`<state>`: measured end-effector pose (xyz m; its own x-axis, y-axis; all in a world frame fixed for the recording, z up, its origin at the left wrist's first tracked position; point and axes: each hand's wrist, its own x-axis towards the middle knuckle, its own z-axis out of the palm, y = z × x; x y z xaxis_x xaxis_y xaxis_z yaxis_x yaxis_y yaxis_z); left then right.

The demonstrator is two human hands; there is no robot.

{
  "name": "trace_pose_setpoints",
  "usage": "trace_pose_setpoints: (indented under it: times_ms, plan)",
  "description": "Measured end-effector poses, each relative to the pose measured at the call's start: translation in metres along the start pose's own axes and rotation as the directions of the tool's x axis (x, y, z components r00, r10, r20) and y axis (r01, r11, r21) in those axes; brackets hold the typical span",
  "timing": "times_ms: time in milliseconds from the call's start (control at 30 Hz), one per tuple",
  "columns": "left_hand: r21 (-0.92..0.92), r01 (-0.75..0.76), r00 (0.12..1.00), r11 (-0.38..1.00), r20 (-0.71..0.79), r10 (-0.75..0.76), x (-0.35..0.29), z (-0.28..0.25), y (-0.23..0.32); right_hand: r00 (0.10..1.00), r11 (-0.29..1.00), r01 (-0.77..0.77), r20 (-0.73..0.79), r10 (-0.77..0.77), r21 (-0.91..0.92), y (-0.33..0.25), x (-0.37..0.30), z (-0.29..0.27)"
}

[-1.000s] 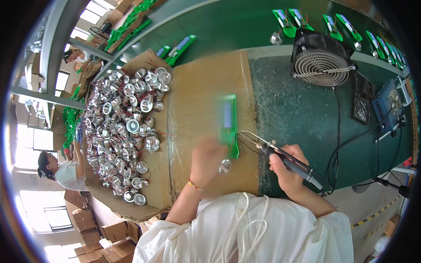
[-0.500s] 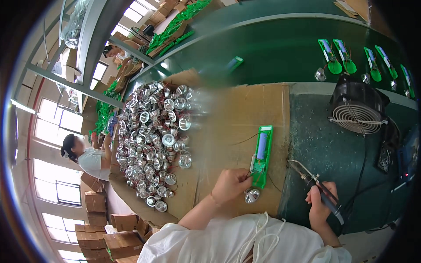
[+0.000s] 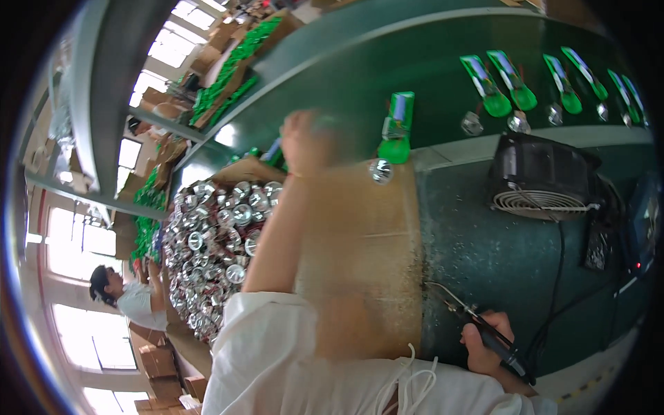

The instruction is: The person solders wires onto battery packs using a soldering iron, then assembles the battery packs into plastic housings and lamp reflectors to create lighting fixture components.

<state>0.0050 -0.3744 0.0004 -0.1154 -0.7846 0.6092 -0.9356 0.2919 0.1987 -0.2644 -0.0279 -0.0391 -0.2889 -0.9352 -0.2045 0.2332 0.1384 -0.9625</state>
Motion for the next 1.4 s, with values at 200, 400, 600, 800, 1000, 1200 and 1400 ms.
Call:
trace_pose_setpoints:
  times_ms: [200, 400, 600, 800, 1000, 1200, 1400]
  plan:
    - [0.227, -0.12, 0.753, 0.966, 0.655, -0.061, 0.022, 0.004, -0.054, 0.975, 0.975, 0.213, 0.081, -0.208, -0.064, 0.012, 0.002, -0.009]
    - [0.003, -0.085, 0.833, 0.996, 0.549, 0.07, 0.009, -0.056, 0.006, 0.997, 0.997, 0.078, 0.013, -0.078, 0.005, -0.005, 0.0, 0.005]
    - [-0.061, -0.049, 0.844, 0.997, 0.531, 0.074, -0.142, -0.111, 0.088, 0.999, 0.999, -0.043, -0.022, 0.042, -0.028, -0.01, 0.005, 0.006]
    - [0.192, 0.147, 0.985, 0.97, 0.062, -0.161, -0.119, -0.158, 0.042, 0.997, 0.996, 0.052, -0.051, -0.056, -0.069, -0.005, 0.002, 0.002]
    - [0.567, 0.572, 0.734, 0.593, -0.029, -0.679, -0.096, -0.204, -0.091, 0.987, 0.982, 0.156, -0.006, -0.158, -0.11, -0.004, -0.002, 0.011]
    - [0.461, 0.51, 0.784, 0.726, 0.098, -0.613, -0.134, -0.208, -0.032, 0.987, 0.981, 0.14, -0.065, -0.15, -0.137, -0.003, -0.003, 0.012]
    - [0.254, 0.321, 0.947, 0.912, -0.059, -0.317, -0.202, -0.198, 0.039, 0.977, 0.97, 0.198, -0.047, -0.206, -0.138, -0.003, 0.001, 0.012]
